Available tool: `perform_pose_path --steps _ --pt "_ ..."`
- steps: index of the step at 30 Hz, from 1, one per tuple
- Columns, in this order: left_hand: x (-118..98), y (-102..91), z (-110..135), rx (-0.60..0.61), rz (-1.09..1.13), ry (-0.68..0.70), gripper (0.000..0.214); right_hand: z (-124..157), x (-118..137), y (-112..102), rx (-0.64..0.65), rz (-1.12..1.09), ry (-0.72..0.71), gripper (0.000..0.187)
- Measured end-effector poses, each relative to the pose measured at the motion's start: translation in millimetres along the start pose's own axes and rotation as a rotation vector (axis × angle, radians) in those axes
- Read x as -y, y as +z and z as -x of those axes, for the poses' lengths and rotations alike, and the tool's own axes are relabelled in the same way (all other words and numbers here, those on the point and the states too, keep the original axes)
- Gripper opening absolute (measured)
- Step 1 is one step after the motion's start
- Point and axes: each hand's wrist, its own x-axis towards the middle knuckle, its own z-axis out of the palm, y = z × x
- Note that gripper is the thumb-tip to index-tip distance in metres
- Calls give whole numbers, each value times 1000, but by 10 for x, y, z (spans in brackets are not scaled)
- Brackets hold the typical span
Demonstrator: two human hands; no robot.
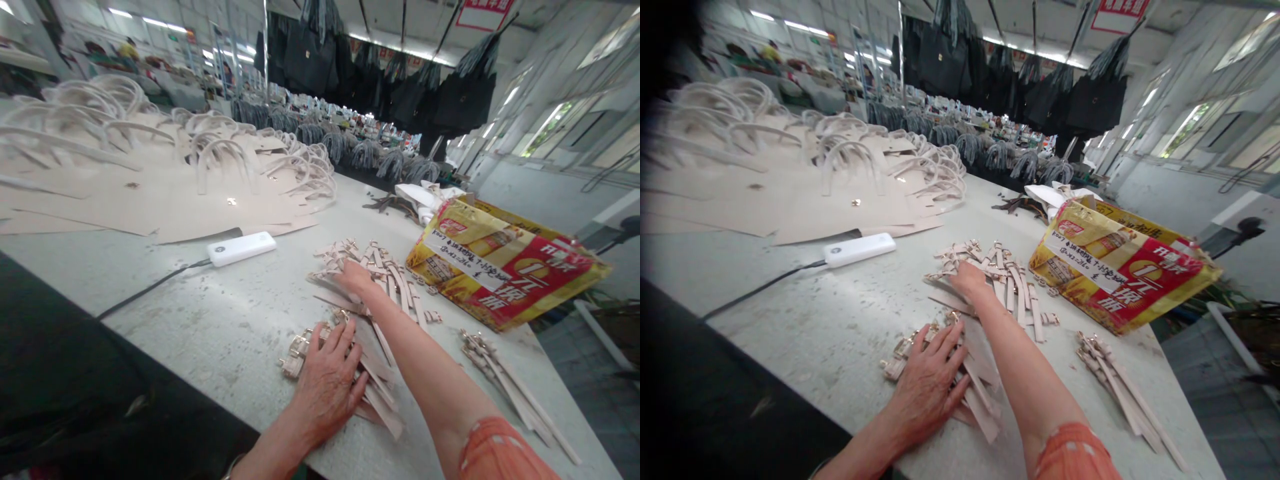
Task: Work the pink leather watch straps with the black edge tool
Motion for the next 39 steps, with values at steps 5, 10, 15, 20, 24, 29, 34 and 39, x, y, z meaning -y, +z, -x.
perform_pose_path --steps 5,10,15,20,24,29,34,39 --pt "-1 15 -7 -14 4 -10 37 116 -24 -47 81 19 -22 30" --pt "-2 1 -9 -22 9 -13 37 271 -5 34 146 34 -59 27" --pt "-6 4 -6 -26 5 -21 38 338 114 7 165 58 -95 39" --pt "-10 -4 -4 -26 -1 -14 36 370 282 -44 154 96 -117 43" --pt "-8 2 -3 -32 -9 -12 35 449 328 7 111 72 -121 34" --pt "-6 8 -1 -28 -13 -14 31 497 197 22 7 -26 -113 29" --pt "1 -1 -9 -30 -3 -17 31 478 -118 -281 -172 -254 -96 34" --pt "-1 2 -15 -40 6 -24 29 749 -435 -393 -310 -655 -93 19"
